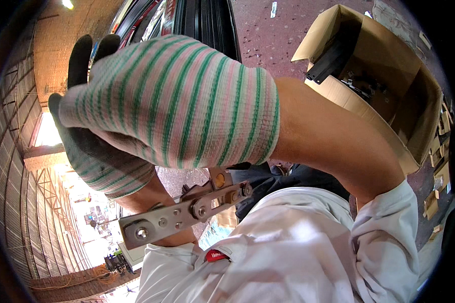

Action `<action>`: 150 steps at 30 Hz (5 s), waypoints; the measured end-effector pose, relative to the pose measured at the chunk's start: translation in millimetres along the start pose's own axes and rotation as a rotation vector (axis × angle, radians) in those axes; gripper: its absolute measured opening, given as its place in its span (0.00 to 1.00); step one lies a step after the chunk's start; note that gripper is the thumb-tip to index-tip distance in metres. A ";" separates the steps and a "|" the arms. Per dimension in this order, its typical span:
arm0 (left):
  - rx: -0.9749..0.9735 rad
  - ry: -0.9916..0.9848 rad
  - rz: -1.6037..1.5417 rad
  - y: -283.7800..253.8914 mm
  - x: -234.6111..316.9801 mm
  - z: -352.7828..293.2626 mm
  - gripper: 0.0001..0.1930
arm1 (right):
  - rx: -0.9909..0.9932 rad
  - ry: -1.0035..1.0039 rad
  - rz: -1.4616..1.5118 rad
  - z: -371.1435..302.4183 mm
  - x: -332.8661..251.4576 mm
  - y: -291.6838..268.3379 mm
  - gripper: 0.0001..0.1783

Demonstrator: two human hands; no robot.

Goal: The person assembles a window frame by attaching metal brackets to the frame using a hammer and a screwdriver. They secure the brackets with screws and adjust the frame components to ensure proper alignment.

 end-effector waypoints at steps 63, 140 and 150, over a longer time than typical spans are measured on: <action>-0.409 -0.062 0.484 -15.1 -2.7 16.9 0.40 | -0.223 -0.129 -0.238 -107.1 22.1 -52.1 0.15; -0.277 0.723 1.222 -42.0 -4.7 -42.6 0.27 | 0.567 1.135 -0.012 -170.1 -11.8 -17.3 0.16; -0.338 0.565 1.503 -48.7 10.6 -40.7 0.31 | 0.643 0.859 -0.113 -161.6 -6.7 -11.3 0.27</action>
Point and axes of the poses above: each hand's wrist, its own z-axis towards the middle knuckle, its own y-axis out of the palm, x = y × z, the point moved 3 cm from there along z, towards the middle knuckle, and after that the axes turned 1 degree about x, right-handed, at the moved point
